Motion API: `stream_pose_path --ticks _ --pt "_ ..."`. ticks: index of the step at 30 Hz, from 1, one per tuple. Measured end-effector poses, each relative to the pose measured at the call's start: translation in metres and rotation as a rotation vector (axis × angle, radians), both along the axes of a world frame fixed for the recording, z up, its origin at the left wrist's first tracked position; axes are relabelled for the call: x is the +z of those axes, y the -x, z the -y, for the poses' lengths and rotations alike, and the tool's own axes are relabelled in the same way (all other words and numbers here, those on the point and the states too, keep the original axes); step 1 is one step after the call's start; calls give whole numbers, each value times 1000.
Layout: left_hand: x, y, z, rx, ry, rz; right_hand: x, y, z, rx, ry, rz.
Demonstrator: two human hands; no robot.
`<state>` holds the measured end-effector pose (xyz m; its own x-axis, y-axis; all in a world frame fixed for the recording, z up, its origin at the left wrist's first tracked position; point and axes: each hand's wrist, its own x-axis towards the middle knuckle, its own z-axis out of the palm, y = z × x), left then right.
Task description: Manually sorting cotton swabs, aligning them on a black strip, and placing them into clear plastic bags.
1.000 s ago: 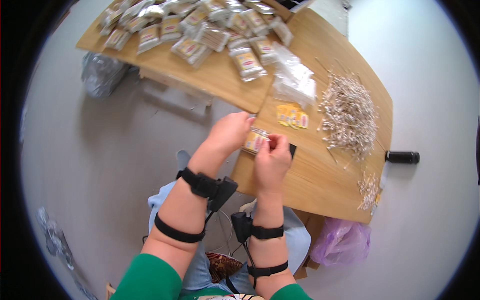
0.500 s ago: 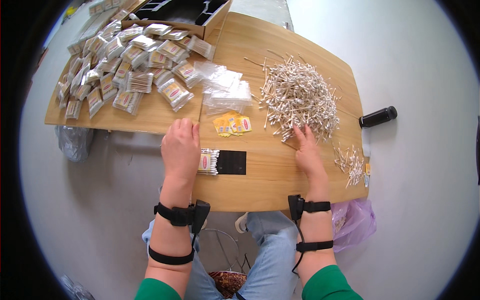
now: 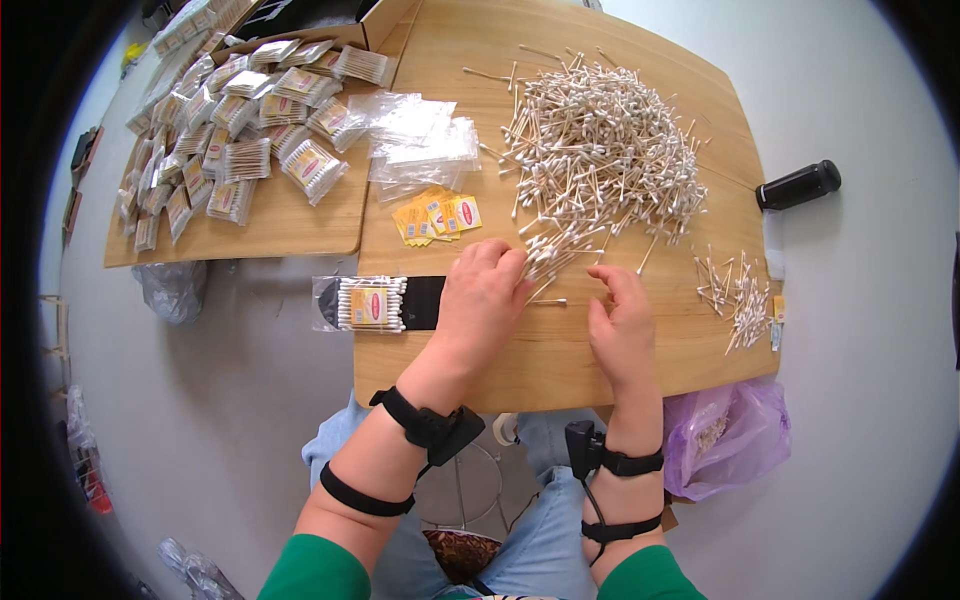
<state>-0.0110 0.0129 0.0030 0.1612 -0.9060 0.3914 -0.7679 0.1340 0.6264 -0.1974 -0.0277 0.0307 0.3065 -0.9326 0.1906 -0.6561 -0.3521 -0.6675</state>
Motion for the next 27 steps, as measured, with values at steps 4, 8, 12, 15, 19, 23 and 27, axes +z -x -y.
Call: stream_pose_path --ticks 4,8,12,15,19,23,27 --pt "-5 6 4 -68 10 33 -9 4 -2 80 -66 37" --pt "-8 -4 11 -179 -83 -23 -9 -4 -7 219 -43 -32" --pt "-9 -10 11 -115 -27 -71 -10 4 -7 247 -138 13" --pt "-1 -9 12 43 135 82 -4 4 -8 147 -263 152" --pt "10 0 2 -49 -96 -66 -9 7 -5 86 -130 89" --pt "17 9 -13 -228 -210 41 -22 11 2 16 22 14" --pt "10 7 -18 -315 -243 95 -16 21 5 -29 -31 -63"
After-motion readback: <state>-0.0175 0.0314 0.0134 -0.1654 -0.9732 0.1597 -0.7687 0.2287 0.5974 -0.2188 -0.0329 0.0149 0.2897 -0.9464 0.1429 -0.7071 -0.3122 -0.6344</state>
